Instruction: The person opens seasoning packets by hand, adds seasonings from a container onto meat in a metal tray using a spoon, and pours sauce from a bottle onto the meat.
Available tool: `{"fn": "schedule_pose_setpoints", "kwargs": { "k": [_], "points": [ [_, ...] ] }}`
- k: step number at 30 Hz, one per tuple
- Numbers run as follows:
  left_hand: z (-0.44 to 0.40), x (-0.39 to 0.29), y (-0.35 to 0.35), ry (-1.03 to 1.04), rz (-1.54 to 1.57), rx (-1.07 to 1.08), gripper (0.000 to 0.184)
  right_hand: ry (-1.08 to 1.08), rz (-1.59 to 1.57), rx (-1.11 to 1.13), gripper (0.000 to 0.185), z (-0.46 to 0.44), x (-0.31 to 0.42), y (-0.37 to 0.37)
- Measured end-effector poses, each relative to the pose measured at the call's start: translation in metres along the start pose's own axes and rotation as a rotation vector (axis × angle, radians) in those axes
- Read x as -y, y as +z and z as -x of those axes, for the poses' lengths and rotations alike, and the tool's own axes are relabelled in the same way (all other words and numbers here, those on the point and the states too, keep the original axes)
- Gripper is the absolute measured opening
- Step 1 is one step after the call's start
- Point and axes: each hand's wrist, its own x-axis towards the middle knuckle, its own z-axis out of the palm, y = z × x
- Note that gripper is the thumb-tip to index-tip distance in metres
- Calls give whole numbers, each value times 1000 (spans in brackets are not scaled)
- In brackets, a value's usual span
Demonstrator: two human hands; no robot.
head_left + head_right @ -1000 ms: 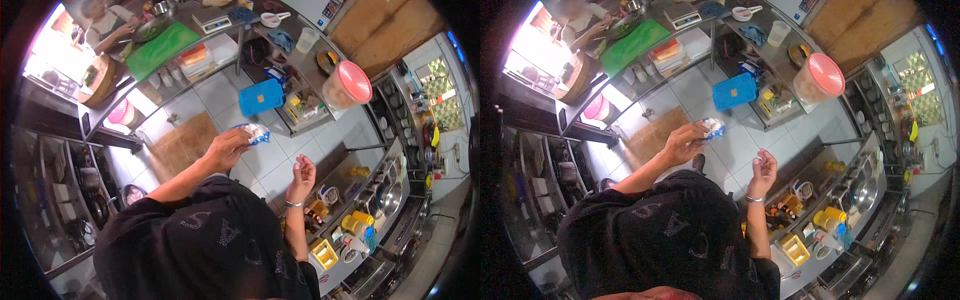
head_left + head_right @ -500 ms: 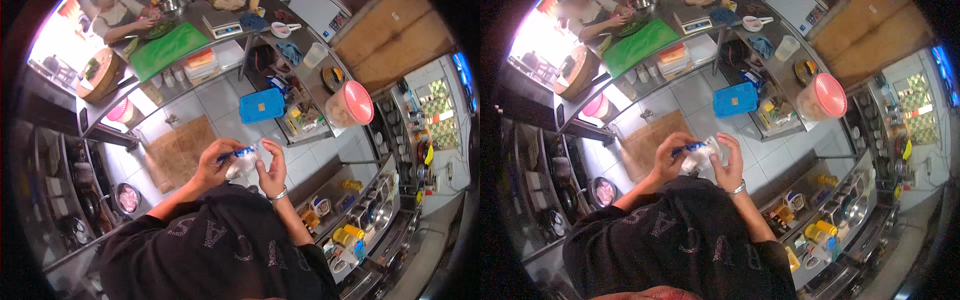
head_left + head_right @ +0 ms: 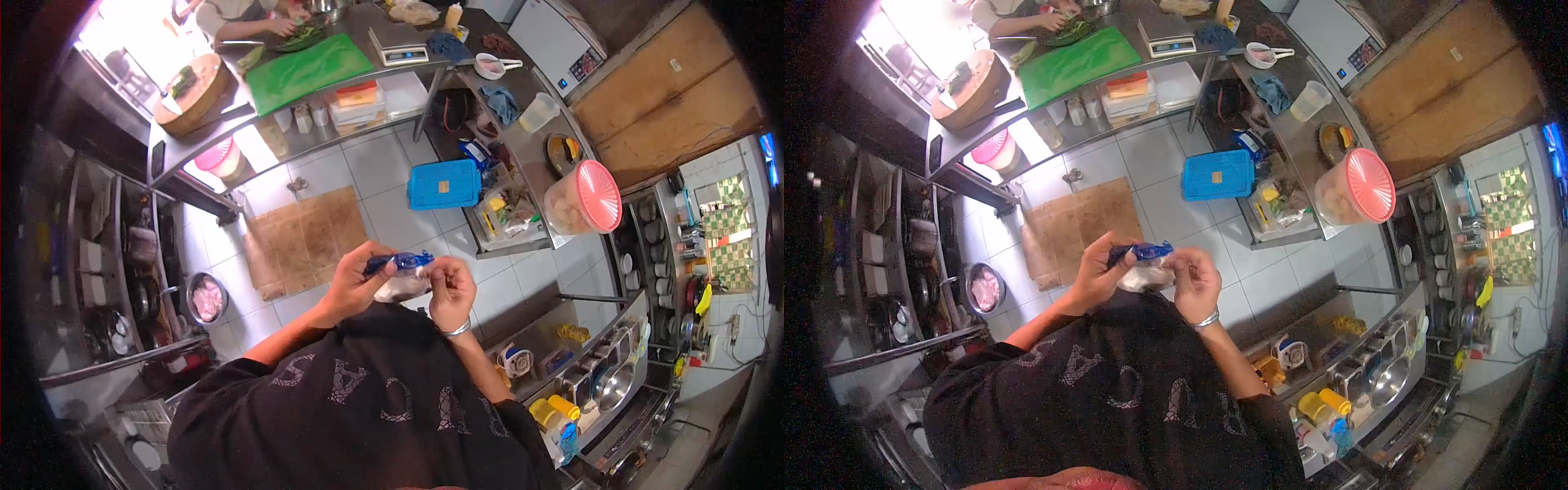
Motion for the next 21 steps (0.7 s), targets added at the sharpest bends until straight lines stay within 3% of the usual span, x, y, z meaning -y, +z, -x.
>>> {"fn": "schedule_pose_setpoints", "kwargs": {
  "k": [2, 5, 7, 8, 10, 14, 17, 19, 20, 21],
  "points": [
    [6, 5, 1, -78, 18, -2, 16, -62, -15, -25, 13, -5, 7, 1],
    [11, 6, 6, -180, 142, 29, 18, 85, -161, 0, 13, -3, 5, -9],
    [16, 8, 8, -237, 185, 25, 16, 158, 41, 5, 14, 1, 6, -9],
    [14, 7, 12, -239, 188, 35, 16, 157, 44, -5, 14, 5, 6, -12],
    [6, 2, 18, 56, 7, -14, 15, 78, 278, 104, 15, 8, 4, -17],
    [13, 8, 14, 53, 6, 4, 17, -168, 360, 288, 11, 10, 17, -16],
    [13, -13, 19, -56, -158, 175, 19, -54, 355, 230, 12, 26, 3, -21],
    [12, -19, 28, 305, -431, -101, 26, 23, 346, 184, 11, 32, -6, -23],
    [13, -20, 26, 307, -428, -100, 26, 62, 274, 83, 11, 33, -8, -22],
    [15, -21, 19, 491, -634, -67, 34, 101, 199, -15, 11, 34, -10, -22]
  ]
}}
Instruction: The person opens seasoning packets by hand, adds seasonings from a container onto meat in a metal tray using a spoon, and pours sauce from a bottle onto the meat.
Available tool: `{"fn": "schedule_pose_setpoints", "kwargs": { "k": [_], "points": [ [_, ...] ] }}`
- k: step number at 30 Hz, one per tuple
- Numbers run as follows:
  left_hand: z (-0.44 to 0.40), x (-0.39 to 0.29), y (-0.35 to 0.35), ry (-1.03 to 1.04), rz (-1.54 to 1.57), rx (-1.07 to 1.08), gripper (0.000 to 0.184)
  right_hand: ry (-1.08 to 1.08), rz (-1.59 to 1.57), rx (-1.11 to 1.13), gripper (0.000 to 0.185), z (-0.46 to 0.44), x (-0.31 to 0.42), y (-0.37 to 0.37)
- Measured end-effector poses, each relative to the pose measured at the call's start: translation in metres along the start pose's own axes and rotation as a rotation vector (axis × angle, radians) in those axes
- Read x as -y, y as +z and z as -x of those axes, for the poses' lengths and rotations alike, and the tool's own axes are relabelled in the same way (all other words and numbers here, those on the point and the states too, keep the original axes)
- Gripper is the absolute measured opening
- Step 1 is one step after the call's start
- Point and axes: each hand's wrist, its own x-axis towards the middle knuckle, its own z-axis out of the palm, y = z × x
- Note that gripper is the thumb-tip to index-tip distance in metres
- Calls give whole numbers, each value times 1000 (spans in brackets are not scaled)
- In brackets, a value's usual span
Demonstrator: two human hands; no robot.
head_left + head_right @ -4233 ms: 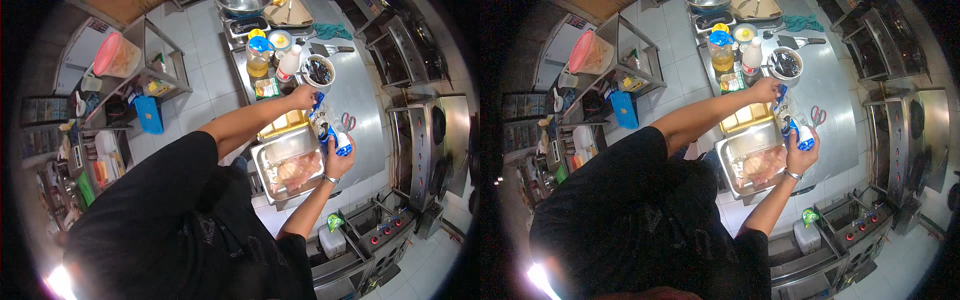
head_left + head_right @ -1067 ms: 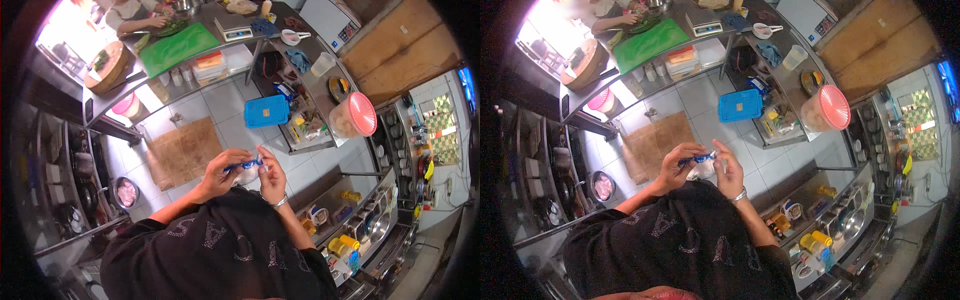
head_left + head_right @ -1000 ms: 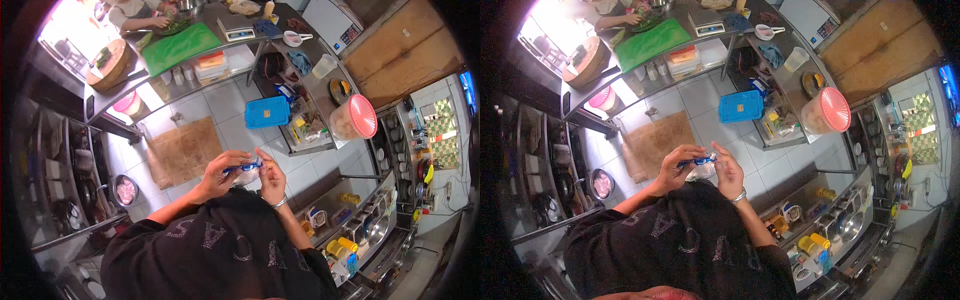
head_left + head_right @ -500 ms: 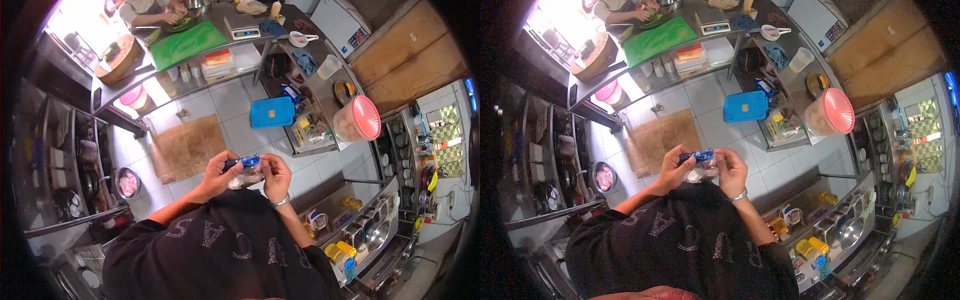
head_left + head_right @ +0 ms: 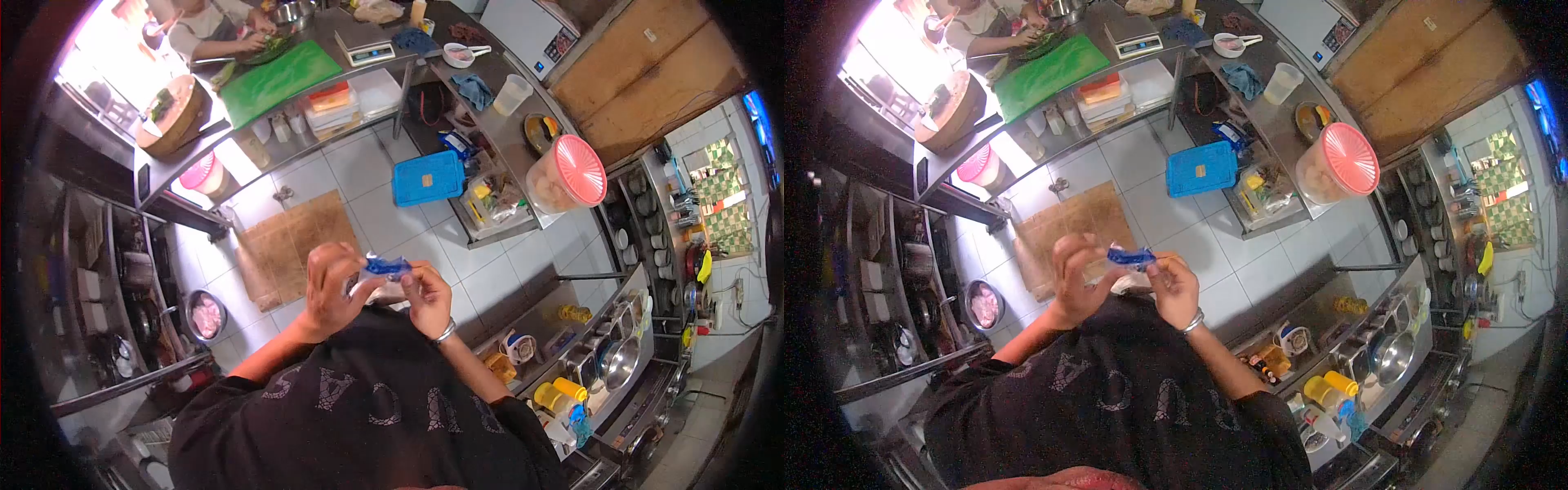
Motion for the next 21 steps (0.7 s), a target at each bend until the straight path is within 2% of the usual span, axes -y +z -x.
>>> {"fn": "schedule_pose_setpoints", "kwargs": {
  "k": [1, 2, 5, 6, 7, 9, 10, 11, 12, 13, 15, 16, 17, 18, 19, 21],
  "points": [
    [1, 2, -4, 201, -197, 20, 43, -4, -3, 1, 11, -1, 0, -2],
    [2, 1, -4, 200, -203, 19, 43, -77, 66, 16, 11, -3, 3, -5],
    [11, -6, 0, -18, -178, 347, 53, -173, 128, 69, 11, -3, 23, -4],
    [19, -6, -1, -128, -105, 419, 34, -214, 210, 108, 10, -2, 33, -5],
    [26, -3, 0, -132, -115, 414, 34, -256, 292, 140, 10, -2, 38, -6],
    [35, 0, 3, -232, 59, 407, 25, -335, 292, 148, 9, -1, 28, -7],
    [37, -1, 4, -233, 63, 410, 25, -182, 254, 195, 11, 4, 26, -9],
    [36, -4, 3, -398, 113, 418, 19, -33, 216, 238, 15, 7, 26, -10],
    [34, -5, 3, -563, 162, 425, 13, -32, 220, 233, 15, 8, 27, -10],
    [36, -2, 4, -560, 165, 428, 13, 12, 185, 145, 22, 8, 29, -7],
    [42, 9, 8, -840, 489, 437, 13, 58, 149, 62, 29, 1, 39, -9],
    [44, 10, 12, -844, 488, 433, 13, -296, 338, 203, 33, -9, 48, -13],
    [45, 9, 18, -918, 792, 284, 14, -655, 519, 344, 38, -14, 55, -16],
    [45, 9, 18, -948, 940, 203, 14, -628, 644, 386, 39, -11, 60, -15],
    [44, 9, 18, -972, 1088, 119, 14, -630, 640, 388, 39, -8, 57, -15],
    [40, 12, 13, -1014, 1191, 243, 19, -556, 698, 446, 34, -4, 47, -17]
  ]
}}
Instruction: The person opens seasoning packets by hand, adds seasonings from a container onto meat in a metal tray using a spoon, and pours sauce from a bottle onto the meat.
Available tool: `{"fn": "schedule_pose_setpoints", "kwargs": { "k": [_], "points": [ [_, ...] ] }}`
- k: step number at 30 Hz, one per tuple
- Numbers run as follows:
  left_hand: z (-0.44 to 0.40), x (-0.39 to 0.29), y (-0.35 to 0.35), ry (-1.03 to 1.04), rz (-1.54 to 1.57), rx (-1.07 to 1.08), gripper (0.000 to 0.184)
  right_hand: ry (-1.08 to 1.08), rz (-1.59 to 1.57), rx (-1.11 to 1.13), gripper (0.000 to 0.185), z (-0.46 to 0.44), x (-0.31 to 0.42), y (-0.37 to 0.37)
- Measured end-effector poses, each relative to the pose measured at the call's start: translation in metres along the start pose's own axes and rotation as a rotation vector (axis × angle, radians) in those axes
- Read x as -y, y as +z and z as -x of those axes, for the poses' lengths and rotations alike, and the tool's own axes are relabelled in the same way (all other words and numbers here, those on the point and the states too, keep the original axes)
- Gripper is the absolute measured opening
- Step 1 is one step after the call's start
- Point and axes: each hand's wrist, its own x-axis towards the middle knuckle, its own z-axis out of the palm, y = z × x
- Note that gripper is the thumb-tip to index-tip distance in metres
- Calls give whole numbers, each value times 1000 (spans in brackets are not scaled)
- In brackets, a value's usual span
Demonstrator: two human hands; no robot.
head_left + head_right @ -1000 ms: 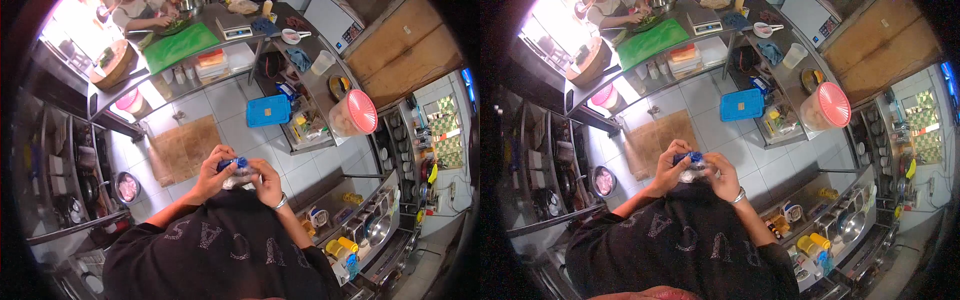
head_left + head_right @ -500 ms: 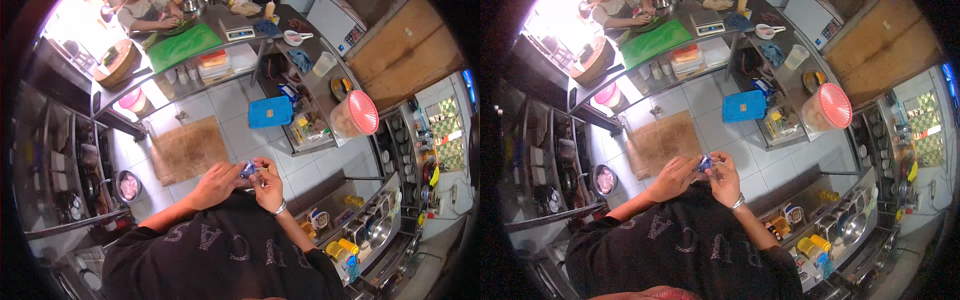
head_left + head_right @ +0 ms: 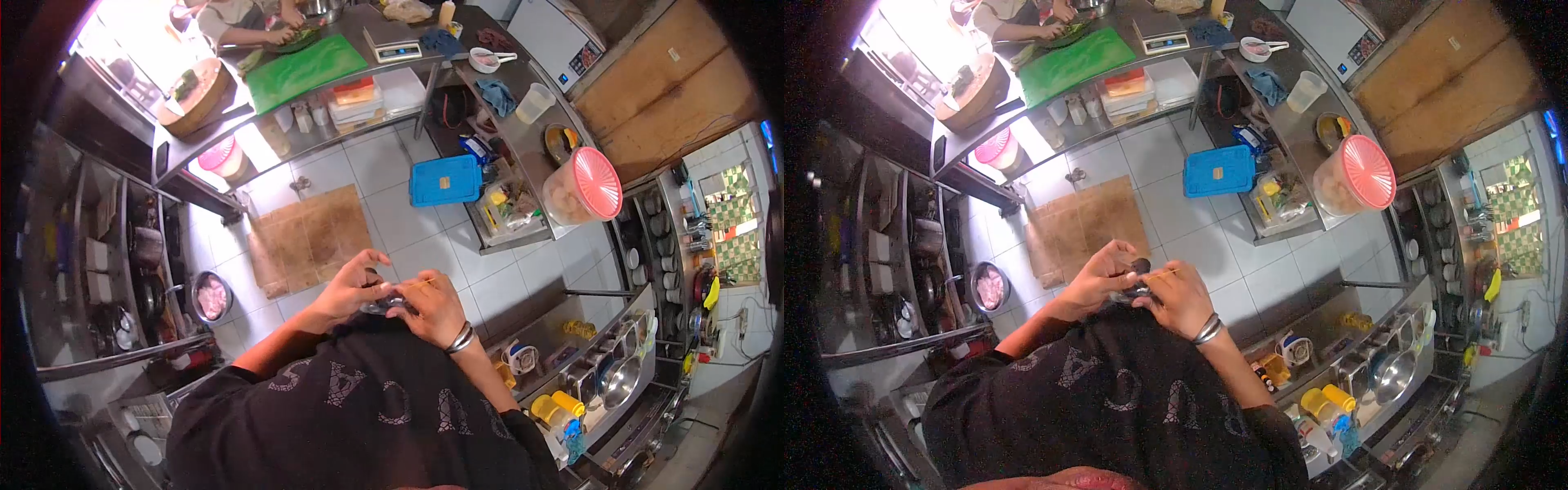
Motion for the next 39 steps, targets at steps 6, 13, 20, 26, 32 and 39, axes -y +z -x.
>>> {"fn": "schedule_pose_setpoints", "kwargs": {
  "k": [6, 13, 20, 26, 32, 39],
  "points": [
    [9, -32, 19, 457, -1259, 169, 21, 194, -71, -22, 24, 15, -9, 14],
    [7, -21, 4, 565, -1569, 176, 21, 604, -323, 14, 27, 17, 1, 19],
    [3, 5, -3, 521, -1312, 54, 20, 500, -259, -62, 22, 21, -6, 28],
    [-2, 12, -12, -35, -791, -46, 29, 510, -407, -74, 27, 28, -22, 49],
    [-12, 3, -24, -250, -497, 57, 20, 789, -710, 175, 33, 16, -30, 46],
    [-14, -14, -36, 513, -1338, 237, 53, 712, -622, 85, 26, 12, -11, 43]
  ]
}}
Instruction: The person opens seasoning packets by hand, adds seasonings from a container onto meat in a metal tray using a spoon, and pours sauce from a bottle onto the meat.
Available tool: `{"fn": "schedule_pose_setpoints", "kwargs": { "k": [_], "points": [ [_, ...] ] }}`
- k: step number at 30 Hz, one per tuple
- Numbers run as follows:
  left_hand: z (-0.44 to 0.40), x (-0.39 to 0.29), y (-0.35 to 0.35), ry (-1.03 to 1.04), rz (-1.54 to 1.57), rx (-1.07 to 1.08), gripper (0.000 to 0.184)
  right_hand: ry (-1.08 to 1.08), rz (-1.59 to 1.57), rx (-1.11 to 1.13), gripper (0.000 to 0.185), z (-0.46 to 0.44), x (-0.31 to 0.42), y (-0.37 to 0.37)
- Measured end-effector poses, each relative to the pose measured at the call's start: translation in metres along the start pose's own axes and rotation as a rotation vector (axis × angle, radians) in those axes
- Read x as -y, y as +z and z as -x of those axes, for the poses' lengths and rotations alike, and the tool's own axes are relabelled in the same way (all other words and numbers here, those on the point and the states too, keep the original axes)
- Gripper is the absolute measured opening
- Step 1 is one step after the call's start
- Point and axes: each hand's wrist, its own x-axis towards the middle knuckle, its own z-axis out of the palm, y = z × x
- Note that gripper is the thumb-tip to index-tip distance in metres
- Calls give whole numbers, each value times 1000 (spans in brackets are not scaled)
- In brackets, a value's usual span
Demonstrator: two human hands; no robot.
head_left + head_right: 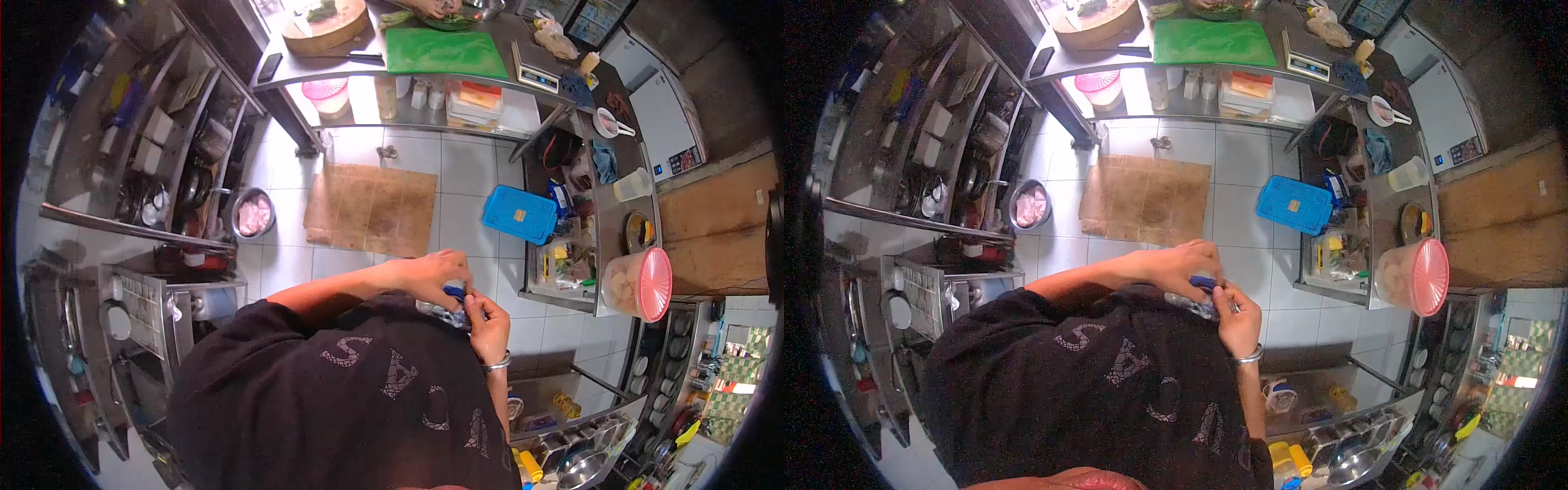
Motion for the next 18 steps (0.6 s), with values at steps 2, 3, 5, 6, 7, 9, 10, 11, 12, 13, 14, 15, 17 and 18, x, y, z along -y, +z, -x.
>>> {"fn": "schedule_pose_setpoints", "kwargs": {
  "k": [2, 3, 5, 6, 7, 9, 10, 11, 12, 13, 14, 15, 17, 18],
  "points": [
    [8, -2, -4, -232, 86, 101, 65, 18, -58, 27, 22, 1, 5, -2],
    [10, -5, -7, -467, 171, 198, 77, 16, -56, 20, 22, 1, 4, -4],
    [9, 3, -1, -499, 318, 370, 83, -53, -33, 54, 20, 1, 1, -4],
    [9, 5, 3, -539, 467, 540, 88, -43, -58, 75, 20, 1, 7, -5],
    [10, 5, 6, -531, 466, 544, 88, -44, -55, 66, 20, 0, 6, -6],
    [14, -3, 7, -510, 508, 385, 90, -100, -48, 63, 19, -1, 3, -8],
    [14, -5, 6, -504, 506, 390, 90, -101, -48, 55, 19, -2, 3, -9],
    [14, -8, 5, -499, 526, 348, 90, -125, -17, 60, 17, -3, 4, -9],
    [14, -9, 5, -495, 546, 306, 90, -149, 15, 66, 17, -4, 6, -10],
    [15, -8, 9, -489, 543, 312, 90, -150, 14, 58, 17, -4, 9, -9],
    [17, -5, 15, -457, 616, 228, 88, -126, -60, 57, 17, -3, 14, -8],
    [18, -1, 19, -423, 689, 143, 87, -104, -133, 56, 19, -3, 18, -8],
    [20, 5, 20, -408, 808, 135, 85, -1, -540, 54, 22, -4, 16, -26],
    [21, 8, 20, -398, 926, 120, 84, 104, -947, 61, 27, -5, 15, -39]
  ]
}}
